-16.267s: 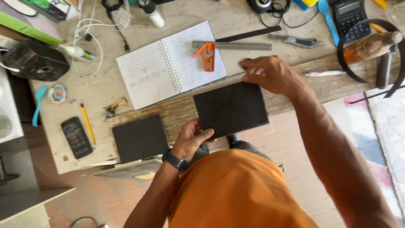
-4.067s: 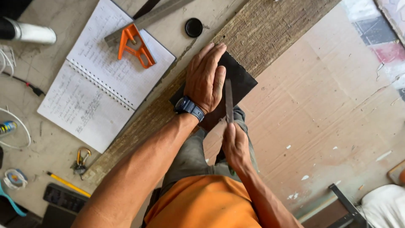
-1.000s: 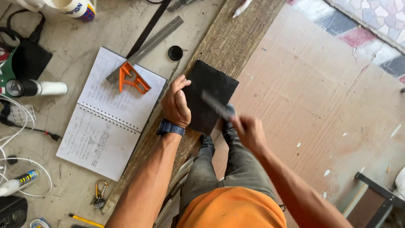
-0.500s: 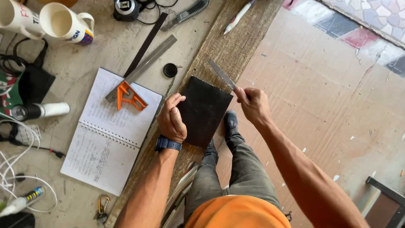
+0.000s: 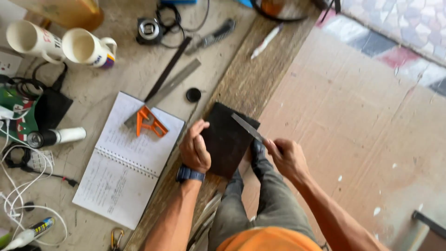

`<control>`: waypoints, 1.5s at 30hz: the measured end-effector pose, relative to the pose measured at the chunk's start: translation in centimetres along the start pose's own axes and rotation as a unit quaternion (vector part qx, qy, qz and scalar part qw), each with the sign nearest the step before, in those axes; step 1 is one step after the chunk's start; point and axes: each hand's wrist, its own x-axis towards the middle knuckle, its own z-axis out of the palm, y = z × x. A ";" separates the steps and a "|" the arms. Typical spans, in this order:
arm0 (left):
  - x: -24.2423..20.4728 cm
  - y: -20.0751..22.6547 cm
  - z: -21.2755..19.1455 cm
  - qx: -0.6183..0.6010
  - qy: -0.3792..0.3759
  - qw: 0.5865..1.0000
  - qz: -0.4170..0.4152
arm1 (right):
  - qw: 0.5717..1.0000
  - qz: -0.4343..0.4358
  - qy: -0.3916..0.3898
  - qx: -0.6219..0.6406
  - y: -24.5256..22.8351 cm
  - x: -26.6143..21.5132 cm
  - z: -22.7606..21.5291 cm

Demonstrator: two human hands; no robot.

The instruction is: Filing the edges of a black square panel to smooth them using a hand file at a workbench

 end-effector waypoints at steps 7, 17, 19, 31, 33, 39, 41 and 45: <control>0.0 -0.4 0.2 -0.011 0.005 1.000 0.016 | 0.996 -0.069 0.041 0.023 0.0 2.9 -0.3; 0.1 0.0 0.3 -0.010 0.008 1.000 0.006 | 0.997 -0.075 0.033 -0.004 0.2 2.3 0.0; 0.0 0.0 0.5 -0.013 0.007 1.000 0.005 | 0.997 -0.070 0.030 0.000 1.0 0.9 1.5; -0.1 -0.8 0.6 -0.008 0.005 1.000 0.009 | 0.991 -0.114 0.054 0.044 -0.7 1.4 4.3; -0.4 -0.1 -0.2 -0.009 0.002 1.000 0.009 | 0.992 -0.096 0.047 0.074 0.5 -2.3 5.2; 0.2 0.2 -0.4 -0.058 -0.042 0.997 -0.011 | 0.997 -0.040 -0.067 -0.020 3.1 -7.0 8.0; -0.1 -0.5 0.1 -0.011 -0.007 1.000 0.006 | 0.998 -0.057 0.015 0.025 1.2 -3.6 7.7; 0.1 -0.3 -0.4 -0.019 -0.002 1.000 0.007 | 0.996 -0.072 0.050 0.012 1.1 -4.7 8.8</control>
